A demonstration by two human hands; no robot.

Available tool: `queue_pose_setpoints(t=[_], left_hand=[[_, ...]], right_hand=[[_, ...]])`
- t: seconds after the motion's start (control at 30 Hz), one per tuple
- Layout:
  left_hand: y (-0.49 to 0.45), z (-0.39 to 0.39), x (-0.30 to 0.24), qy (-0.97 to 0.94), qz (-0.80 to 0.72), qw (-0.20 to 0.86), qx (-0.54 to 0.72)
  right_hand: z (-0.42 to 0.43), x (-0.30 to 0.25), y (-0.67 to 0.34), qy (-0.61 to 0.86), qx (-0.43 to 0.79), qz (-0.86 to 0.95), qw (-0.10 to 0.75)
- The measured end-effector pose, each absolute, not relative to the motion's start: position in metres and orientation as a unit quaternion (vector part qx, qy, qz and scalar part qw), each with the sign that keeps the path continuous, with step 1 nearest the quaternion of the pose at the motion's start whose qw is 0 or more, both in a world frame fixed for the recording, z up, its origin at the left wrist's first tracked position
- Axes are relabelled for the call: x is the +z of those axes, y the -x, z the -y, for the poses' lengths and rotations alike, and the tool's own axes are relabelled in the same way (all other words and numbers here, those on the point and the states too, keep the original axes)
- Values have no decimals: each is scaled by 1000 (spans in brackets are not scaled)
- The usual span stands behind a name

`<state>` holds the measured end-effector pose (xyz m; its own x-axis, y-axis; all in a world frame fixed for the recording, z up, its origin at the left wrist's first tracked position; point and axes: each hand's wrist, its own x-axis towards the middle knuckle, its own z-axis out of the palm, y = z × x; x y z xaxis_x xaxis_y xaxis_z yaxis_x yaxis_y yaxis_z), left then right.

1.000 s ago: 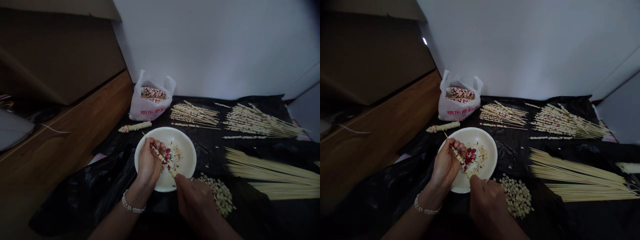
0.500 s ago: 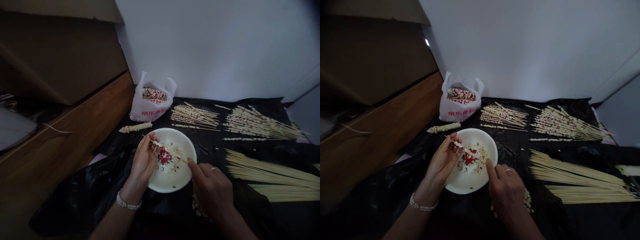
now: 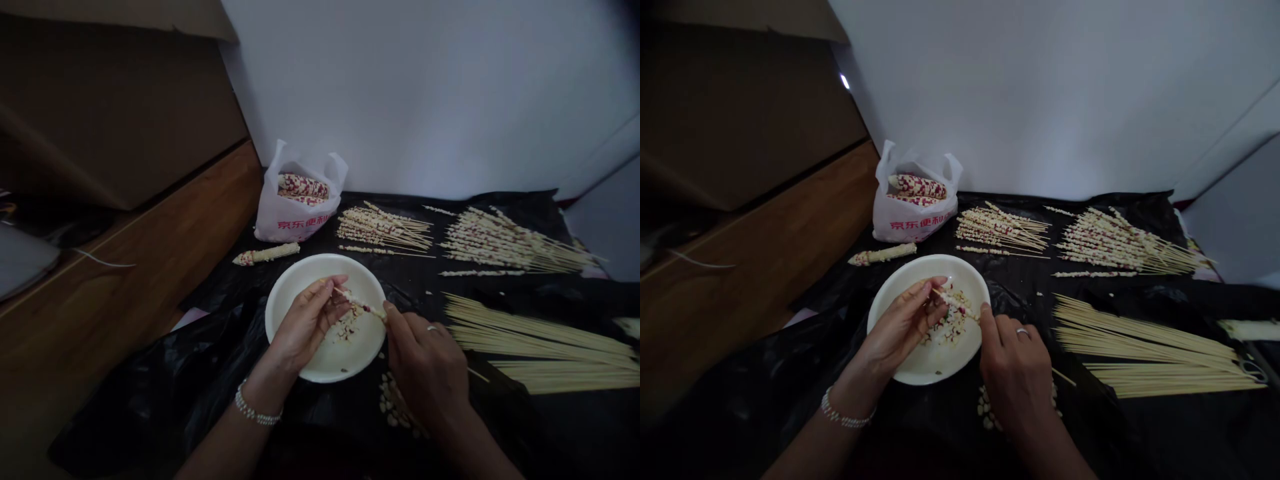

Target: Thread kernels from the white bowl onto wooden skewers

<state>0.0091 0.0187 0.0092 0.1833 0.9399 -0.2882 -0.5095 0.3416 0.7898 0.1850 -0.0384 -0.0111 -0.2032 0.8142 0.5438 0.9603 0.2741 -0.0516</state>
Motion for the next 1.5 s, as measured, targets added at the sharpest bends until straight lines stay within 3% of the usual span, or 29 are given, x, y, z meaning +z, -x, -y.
queue_pose_setpoints(t=[0.07, 0.17, 0.3, 0.5, 1.1, 1.27, 1.37, 1.5], left_hand=[[-9, -15, 6, -359, -409, 692, 474], [-11, -10, -3, -503, -453, 565, 472], [-16, -3, -14, -698, -456, 423, 355], [-24, -4, -11, -787, -448, 353, 234], [-12, 5, -9, -783, -408, 388, 264], [-7, 3, -11, -782, -435, 394, 210], [-9, -2, -4, -754, -433, 462, 171], [-8, -15, 8, -537, -451, 638, 317]], right_hand=[[37, -15, -186, 619, -110, 734, 254], [34, -18, -185, 641, -35, 714, 279], [31, -21, -180, 632, 71, 723, 269], [29, -29, -179, 611, 102, 726, 297], [31, -27, -182, 633, 99, 715, 279], [30, -26, -184, 634, 108, 716, 273], [29, -25, -184, 641, 121, 708, 269], [29, -25, -185, 644, 144, 697, 279]])
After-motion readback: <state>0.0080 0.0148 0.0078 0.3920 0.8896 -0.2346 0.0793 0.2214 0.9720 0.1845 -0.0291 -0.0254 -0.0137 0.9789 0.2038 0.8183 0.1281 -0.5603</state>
